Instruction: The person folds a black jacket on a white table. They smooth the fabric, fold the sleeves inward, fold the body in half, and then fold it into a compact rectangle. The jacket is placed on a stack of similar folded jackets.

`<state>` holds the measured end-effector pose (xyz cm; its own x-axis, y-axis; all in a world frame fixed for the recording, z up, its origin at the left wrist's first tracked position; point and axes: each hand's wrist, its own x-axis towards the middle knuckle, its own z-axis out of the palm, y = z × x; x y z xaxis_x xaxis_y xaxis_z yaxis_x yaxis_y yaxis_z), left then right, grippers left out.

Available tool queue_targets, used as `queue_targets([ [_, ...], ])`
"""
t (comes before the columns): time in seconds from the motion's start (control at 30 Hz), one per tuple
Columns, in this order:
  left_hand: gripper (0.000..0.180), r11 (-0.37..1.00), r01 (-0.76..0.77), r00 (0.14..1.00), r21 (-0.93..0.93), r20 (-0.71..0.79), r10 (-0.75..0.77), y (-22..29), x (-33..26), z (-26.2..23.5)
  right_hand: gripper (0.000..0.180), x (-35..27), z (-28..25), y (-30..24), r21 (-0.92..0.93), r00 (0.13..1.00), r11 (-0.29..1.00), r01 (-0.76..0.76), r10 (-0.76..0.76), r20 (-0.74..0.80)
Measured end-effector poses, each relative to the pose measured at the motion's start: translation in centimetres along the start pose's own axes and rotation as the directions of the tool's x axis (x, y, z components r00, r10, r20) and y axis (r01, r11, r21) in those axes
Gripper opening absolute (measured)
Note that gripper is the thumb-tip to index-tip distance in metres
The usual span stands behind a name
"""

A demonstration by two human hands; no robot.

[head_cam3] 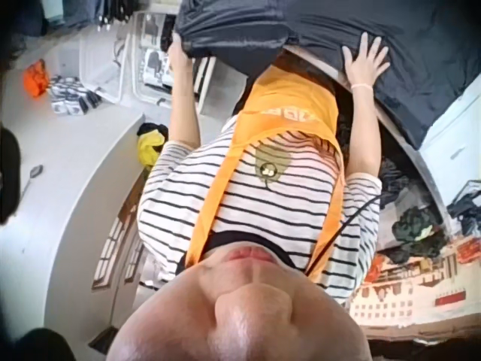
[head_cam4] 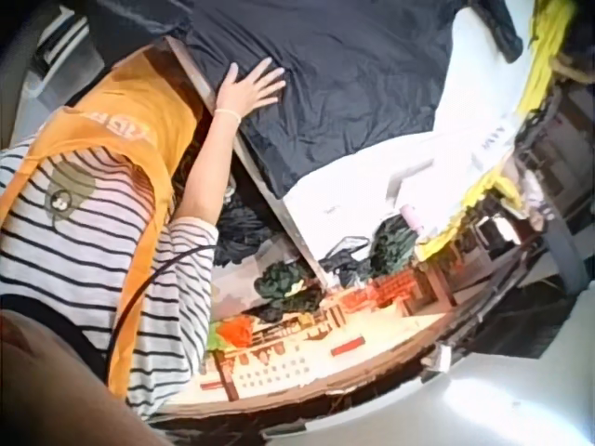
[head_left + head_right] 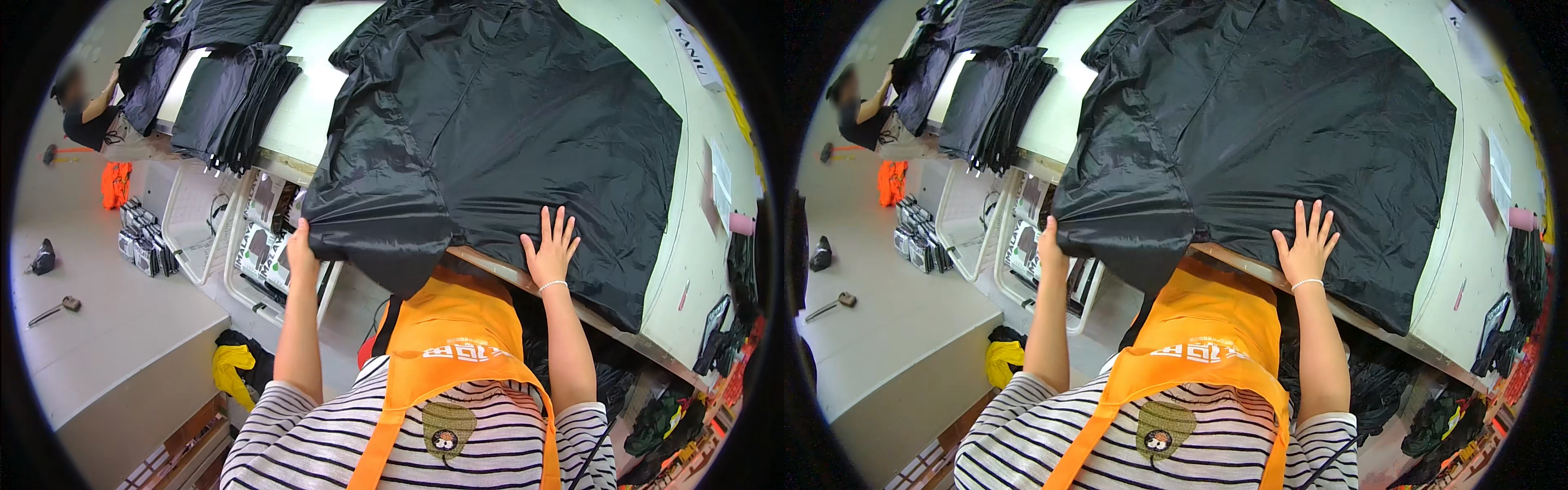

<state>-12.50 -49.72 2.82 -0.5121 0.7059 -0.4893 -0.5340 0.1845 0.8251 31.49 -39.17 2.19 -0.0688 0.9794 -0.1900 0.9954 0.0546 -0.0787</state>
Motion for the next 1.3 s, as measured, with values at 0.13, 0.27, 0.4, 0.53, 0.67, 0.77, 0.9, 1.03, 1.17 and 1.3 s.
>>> queue_targets([
  [0.13, 0.039, 0.499, -0.002, 1.000, 0.867, 0.013, -0.018, -1.7, 2.9, -5.1, 0.070, -0.4, 0.1, -0.7, 0.006, 0.998, 0.999, 0.054, -0.054, -0.023],
  [0.27, 0.043, 0.253, -0.455, 0.811, 0.854, 0.280, 0.514, 0.7, 5.1, 1.1, 0.072, -1.8, -1.2, 0.4, 0.001, 1.000, 1.000, -0.008, 0.008, -0.024],
  [0.4, 0.054, -0.208, -0.712, 0.506, 0.671, 0.695, 0.511, 4.2, 8.8, 12.1, 0.075, -4.7, -1.5, 2.5, -0.044, 0.966, 0.968, -0.248, 0.244, -0.080],
  [0.53, 0.068, -0.527, -0.600, 0.484, 0.602, 0.798, 0.360, 2.1, 14.7, 19.5, 0.078, -6.7, -0.5, 5.2, -0.057, 0.932, 0.930, -0.363, 0.362, -0.030],
  [0.67, 0.086, -0.371, -0.335, 0.823, 0.866, 0.461, 0.332, -1.6, 19.6, 22.0, 0.069, -8.2, 0.6, 8.8, 0.101, 0.947, 0.947, -0.306, 0.314, -0.069],
  [0.77, 0.090, -0.403, -0.259, 0.821, 0.878, 0.420, 0.388, -2.7, 20.8, 21.8, 0.046, -7.8, 0.7, 14.1, 0.693, 0.897, 0.719, -0.055, 0.340, -0.282],
  [0.9, 0.088, -0.410, -0.270, 0.814, 0.871, 0.434, 0.387, -2.6, 21.7, 21.2, 0.046, -11.7, -4.2, 21.1, 0.595, 0.430, 0.733, -0.330, 0.678, -0.596],
  [1.03, 0.088, -0.425, -0.244, 0.832, 0.872, 0.413, 0.369, -2.9, 22.3, 21.5, 0.054, -12.2, -5.0, 26.4, 0.921, 0.428, -0.199, -0.335, 0.839, 0.337],
  [1.17, 0.088, -0.426, -0.232, 0.869, 0.874, 0.383, 0.312, -1.6, 22.0, 21.4, 0.025, -10.3, -10.4, 26.6, 0.942, 0.571, 0.312, -0.122, 0.798, -0.191],
  [1.3, 0.088, -0.398, -0.241, 0.863, 0.885, 0.383, 0.329, -2.2, 23.1, 21.8, 0.022, -13.4, -6.4, 31.7, 0.887, 0.633, 0.415, -0.203, 0.746, -0.204],
])
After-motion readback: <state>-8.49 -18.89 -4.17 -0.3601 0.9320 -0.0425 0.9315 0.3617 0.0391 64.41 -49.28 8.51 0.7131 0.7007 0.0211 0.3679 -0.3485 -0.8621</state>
